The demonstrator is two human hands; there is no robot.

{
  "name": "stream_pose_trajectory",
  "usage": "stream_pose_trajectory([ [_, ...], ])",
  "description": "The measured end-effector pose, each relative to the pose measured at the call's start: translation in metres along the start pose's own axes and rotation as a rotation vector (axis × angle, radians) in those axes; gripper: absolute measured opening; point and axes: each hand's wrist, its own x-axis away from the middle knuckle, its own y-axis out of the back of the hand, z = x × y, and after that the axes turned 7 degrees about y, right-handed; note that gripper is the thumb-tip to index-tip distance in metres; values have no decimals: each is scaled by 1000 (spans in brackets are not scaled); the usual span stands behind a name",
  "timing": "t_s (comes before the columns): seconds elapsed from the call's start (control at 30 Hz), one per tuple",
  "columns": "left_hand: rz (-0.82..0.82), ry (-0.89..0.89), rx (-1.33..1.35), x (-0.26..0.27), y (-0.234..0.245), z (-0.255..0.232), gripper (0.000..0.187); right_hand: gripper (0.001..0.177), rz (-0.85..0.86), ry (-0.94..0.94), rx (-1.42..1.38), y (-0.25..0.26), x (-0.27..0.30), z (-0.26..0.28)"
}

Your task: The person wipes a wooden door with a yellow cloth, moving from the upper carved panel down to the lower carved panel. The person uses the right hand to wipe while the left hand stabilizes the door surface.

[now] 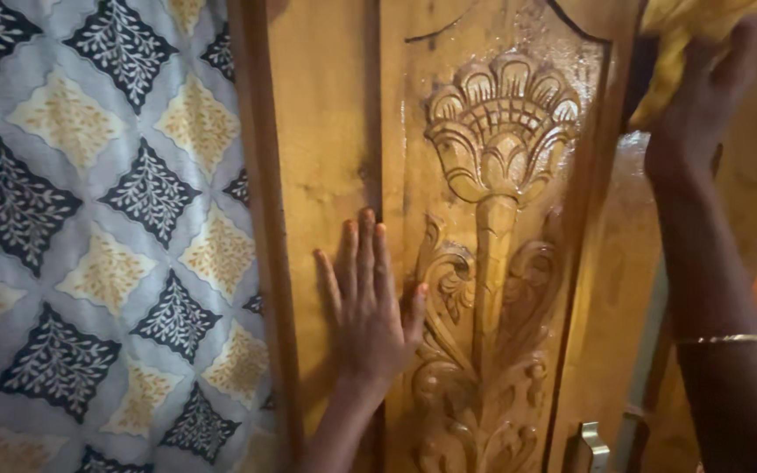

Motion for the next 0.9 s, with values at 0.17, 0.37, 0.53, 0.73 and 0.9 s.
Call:
stream_pose_trajectory([
  [0.17,68,5,-52,5,3,0,77,23,19,47,109,-59,-35,-19],
  [0.37,79,25,-61,-1,-1,-5,76,18,109,-83,166,-111,-41,55],
  [0.53,15,31,34,-1,0,-7,75,47,144,405,346,-141,-37,114],
  [0.73,4,50,111,-1,-2,-9,73,27,291,529,376,-113,-52,118],
  [0.9,18,68,134,-1,-1,-12,70,35,245,448,473,-91,-54,92],
])
